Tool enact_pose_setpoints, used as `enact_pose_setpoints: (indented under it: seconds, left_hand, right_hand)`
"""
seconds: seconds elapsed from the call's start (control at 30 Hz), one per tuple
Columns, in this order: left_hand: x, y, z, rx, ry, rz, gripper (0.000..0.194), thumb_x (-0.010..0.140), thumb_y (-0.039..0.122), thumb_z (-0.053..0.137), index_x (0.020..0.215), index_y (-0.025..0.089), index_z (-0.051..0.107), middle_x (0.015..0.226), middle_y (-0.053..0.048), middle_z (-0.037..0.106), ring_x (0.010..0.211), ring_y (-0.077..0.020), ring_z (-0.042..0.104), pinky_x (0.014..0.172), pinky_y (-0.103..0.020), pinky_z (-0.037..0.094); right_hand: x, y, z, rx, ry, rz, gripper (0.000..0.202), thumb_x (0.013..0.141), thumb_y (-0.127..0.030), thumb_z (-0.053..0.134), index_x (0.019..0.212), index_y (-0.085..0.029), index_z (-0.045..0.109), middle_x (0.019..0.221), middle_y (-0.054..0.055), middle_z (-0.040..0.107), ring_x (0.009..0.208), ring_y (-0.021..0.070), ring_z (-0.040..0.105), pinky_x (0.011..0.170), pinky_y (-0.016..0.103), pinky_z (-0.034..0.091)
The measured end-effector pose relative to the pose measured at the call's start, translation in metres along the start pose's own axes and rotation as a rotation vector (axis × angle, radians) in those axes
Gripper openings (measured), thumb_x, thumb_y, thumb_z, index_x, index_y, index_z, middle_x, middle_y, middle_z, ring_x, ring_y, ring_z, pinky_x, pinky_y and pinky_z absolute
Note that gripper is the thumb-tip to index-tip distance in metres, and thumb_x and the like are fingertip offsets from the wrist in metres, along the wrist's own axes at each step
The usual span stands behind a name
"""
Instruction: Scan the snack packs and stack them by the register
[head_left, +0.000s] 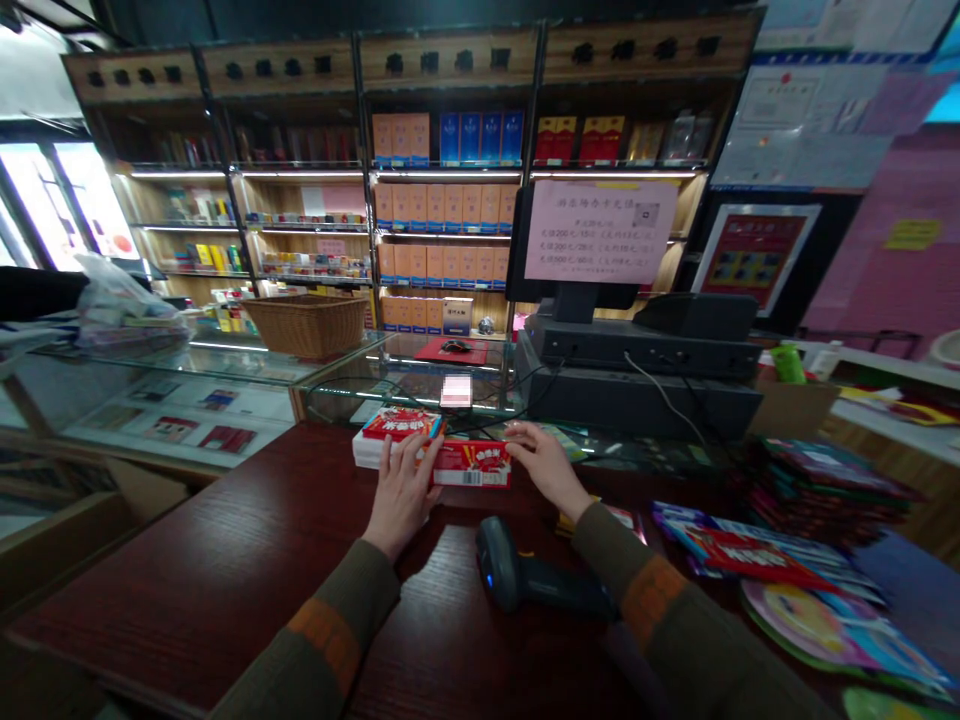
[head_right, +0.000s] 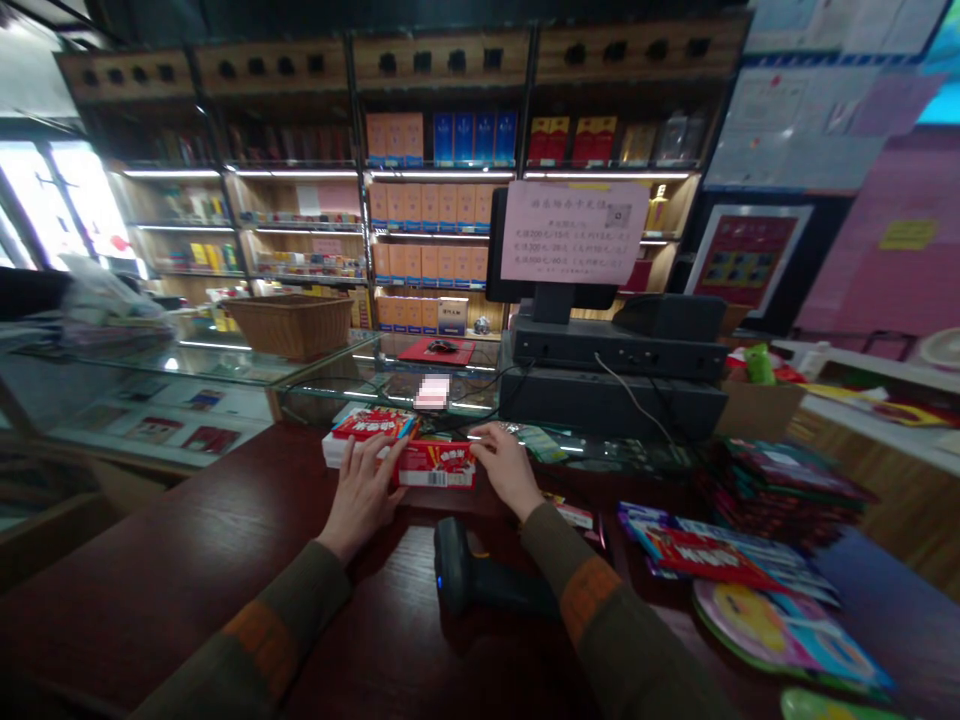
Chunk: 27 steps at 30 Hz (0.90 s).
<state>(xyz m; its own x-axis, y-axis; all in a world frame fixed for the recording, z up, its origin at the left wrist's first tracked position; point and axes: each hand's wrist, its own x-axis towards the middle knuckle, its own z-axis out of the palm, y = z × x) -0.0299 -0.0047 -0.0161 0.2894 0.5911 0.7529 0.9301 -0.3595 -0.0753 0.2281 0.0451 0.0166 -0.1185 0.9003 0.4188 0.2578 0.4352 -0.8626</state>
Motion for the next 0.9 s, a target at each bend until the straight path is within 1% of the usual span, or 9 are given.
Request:
enact_pose_setpoints:
  seconds: [0.1, 0.2, 0.3, 0.4, 0.47, 0.57, 0.67, 0.8, 0.9]
  left_hand:
    - [0.000, 0.000, -0.001, -0.024, -0.007, 0.015, 0.071, 0.082, 0.024, 0.068, 0.149, 0.020, 0.043, 0.143, -0.014, 0.054, 0.136, -0.0319, 0.046, 0.125, -0.057, 0.017]
    - [0.000, 0.000, -0.003, -0.039, -0.018, 0.019, 0.069, 0.083, 0.022, 0.066, 0.149, 0.021, 0.043, 0.144, -0.012, 0.056, 0.137, -0.0304, 0.045, 0.126, -0.056, 0.013]
    - [0.000, -0.001, -0.005, -0.039, -0.017, 0.011, 0.067, 0.084, 0.022, 0.064, 0.148, 0.021, 0.045, 0.143, -0.011, 0.057, 0.137, -0.0298, 0.046, 0.126, -0.056, 0.012]
    - [0.000, -0.001, -0.007, -0.037, -0.024, 0.009, 0.066, 0.084, 0.022, 0.064, 0.147, 0.020, 0.046, 0.143, -0.010, 0.057, 0.138, -0.0297, 0.045, 0.126, -0.056, 0.012]
    - [-0.001, -0.002, -0.008, -0.036, -0.028, 0.014, 0.066, 0.084, 0.023, 0.065, 0.147, 0.020, 0.046, 0.144, -0.011, 0.057, 0.138, -0.0300, 0.045, 0.126, -0.057, 0.012]
    - [-0.002, -0.004, -0.010, -0.028, -0.029, 0.020, 0.069, 0.083, 0.023, 0.066, 0.148, 0.022, 0.045, 0.142, -0.011, 0.057, 0.137, -0.0306, 0.046, 0.126, -0.058, 0.011]
    - [-0.005, -0.007, -0.012, -0.019, -0.030, 0.022, 0.071, 0.083, 0.023, 0.066, 0.150, 0.023, 0.043, 0.142, -0.012, 0.057, 0.137, -0.0310, 0.046, 0.126, -0.059, 0.010]
    - [-0.009, -0.011, -0.015, -0.005, -0.021, 0.027, 0.069, 0.085, 0.024, 0.064, 0.150, 0.022, 0.042, 0.143, -0.012, 0.056, 0.139, -0.0303, 0.044, 0.126, -0.059, 0.008]
    - [-0.011, -0.015, -0.016, 0.006, -0.007, 0.026, 0.069, 0.086, 0.024, 0.063, 0.151, 0.023, 0.041, 0.142, -0.012, 0.057, 0.138, -0.0300, 0.045, 0.126, -0.059, 0.008]
  right_hand:
    - [-0.004, 0.000, -0.004, -0.022, 0.019, 0.000, 0.020, 0.080, -0.026, 0.060, 0.099, -0.020, 0.066, 0.102, 0.007, 0.075, 0.097, 0.0219, 0.072, 0.092, 0.038, 0.054]
    - [-0.015, -0.004, -0.012, -0.065, 0.042, -0.005, 0.022, 0.083, -0.027, 0.058, 0.103, -0.020, 0.066, 0.105, 0.008, 0.075, 0.100, 0.0228, 0.071, 0.096, 0.041, 0.053]
    - [-0.036, -0.013, -0.021, -0.156, 0.012, -0.021, 0.024, 0.087, -0.029, 0.056, 0.108, -0.022, 0.066, 0.107, 0.007, 0.076, 0.104, 0.0230, 0.071, 0.097, 0.040, 0.052]
    - [-0.062, -0.021, -0.028, -0.269, -0.048, -0.024, 0.030, 0.092, -0.033, 0.053, 0.119, -0.026, 0.063, 0.113, 0.005, 0.075, 0.106, 0.0227, 0.070, 0.096, 0.040, 0.052]
    - [-0.078, -0.022, -0.031, -0.339, -0.110, -0.065, 0.029, 0.095, -0.035, 0.052, 0.121, -0.027, 0.062, 0.116, 0.005, 0.074, 0.109, 0.0230, 0.069, 0.097, 0.041, 0.051]
    - [-0.093, -0.018, -0.034, -0.462, -0.120, -0.158, 0.028, 0.098, -0.032, 0.048, 0.122, -0.027, 0.062, 0.117, 0.006, 0.073, 0.109, 0.0234, 0.067, 0.098, 0.043, 0.049]
    - [-0.100, -0.015, -0.037, -0.574, -0.123, -0.225, 0.028, 0.100, -0.030, 0.045, 0.121, -0.026, 0.063, 0.117, 0.008, 0.072, 0.107, 0.0240, 0.066, 0.097, 0.044, 0.047]
    - [-0.109, -0.023, -0.042, -0.659, -0.226, -0.268, 0.029, 0.100, -0.034, 0.049, 0.122, -0.025, 0.065, 0.115, 0.009, 0.073, 0.105, 0.0254, 0.064, 0.096, 0.045, 0.044]
    - [-0.117, -0.033, -0.045, -0.674, -0.352, -0.248, 0.040, 0.096, -0.045, 0.057, 0.132, -0.026, 0.061, 0.117, 0.010, 0.071, 0.106, 0.0265, 0.062, 0.099, 0.046, 0.042]
